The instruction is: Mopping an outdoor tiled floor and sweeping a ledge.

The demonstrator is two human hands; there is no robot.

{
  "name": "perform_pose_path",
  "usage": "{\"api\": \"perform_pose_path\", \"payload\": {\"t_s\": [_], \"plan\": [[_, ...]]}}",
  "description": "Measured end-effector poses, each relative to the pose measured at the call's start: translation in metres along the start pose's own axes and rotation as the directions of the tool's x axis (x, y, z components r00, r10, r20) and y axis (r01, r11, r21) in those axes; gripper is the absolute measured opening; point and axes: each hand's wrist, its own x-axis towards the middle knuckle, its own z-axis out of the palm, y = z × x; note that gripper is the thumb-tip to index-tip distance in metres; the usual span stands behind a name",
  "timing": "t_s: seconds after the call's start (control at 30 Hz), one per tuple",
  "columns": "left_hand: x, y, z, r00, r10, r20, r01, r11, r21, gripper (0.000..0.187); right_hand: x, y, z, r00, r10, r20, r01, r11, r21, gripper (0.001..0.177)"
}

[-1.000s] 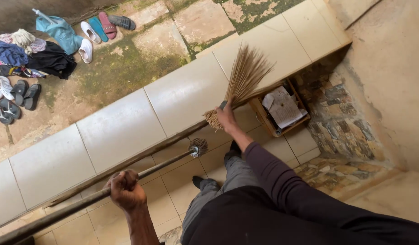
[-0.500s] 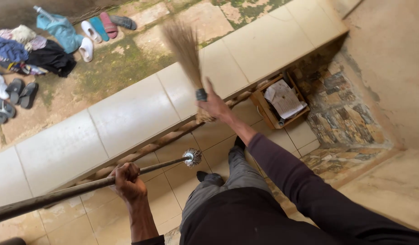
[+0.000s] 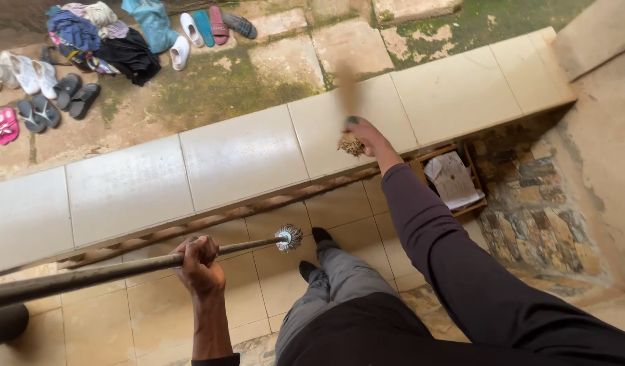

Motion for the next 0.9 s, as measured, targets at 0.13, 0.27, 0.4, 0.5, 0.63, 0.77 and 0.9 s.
{"api": "perform_pose_path", "payload": {"t_s": [0.13,0.27,0.4,0.5,0.63,0.77,0.9], "plan": [[0.002,0.003,-0.002,0.993,0.061,-0.102,-0.061,0.998,0.009,0.04,-0.092,-0.063,0.061,0.882,-0.368,0.295,0.357,0.93,0.092,0.059],[-0.005,-0.001,-0.019,0.977,0.1,-0.19,-0.107,0.994,-0.027,0.039,-0.153,-0.033,0.092,0.767,-0.626,-0.139,0.633,0.774,0.002,0.072],[-0.01,0.009,-0.021,0.948,0.151,-0.281,-0.159,0.987,-0.005,0.04,-0.171,0.011,0.071,0.858,-0.426,-0.287,0.453,0.891,0.033,0.079],[-0.018,0.018,-0.023,0.926,0.209,-0.314,-0.211,0.977,0.026,0.037,-0.114,0.065,0.087,0.88,-0.198,-0.432,0.263,0.96,0.096,0.087],[-0.017,0.014,-0.031,0.922,0.189,-0.338,-0.207,0.978,-0.019,0.041,-0.027,0.056,0.216,0.956,-0.237,0.174,0.238,0.971,0.017,0.063],[-0.02,0.02,-0.029,0.923,0.197,-0.331,-0.21,0.978,-0.002,0.044,-0.135,-0.073,0.263,0.657,-0.436,0.614,0.499,0.863,0.079,0.091],[-0.031,0.031,-0.035,0.889,0.216,-0.403,-0.233,0.972,0.008,0.043,-0.189,-0.089,0.253,0.513,-0.548,0.661,0.695,0.717,0.055,0.09]]}}
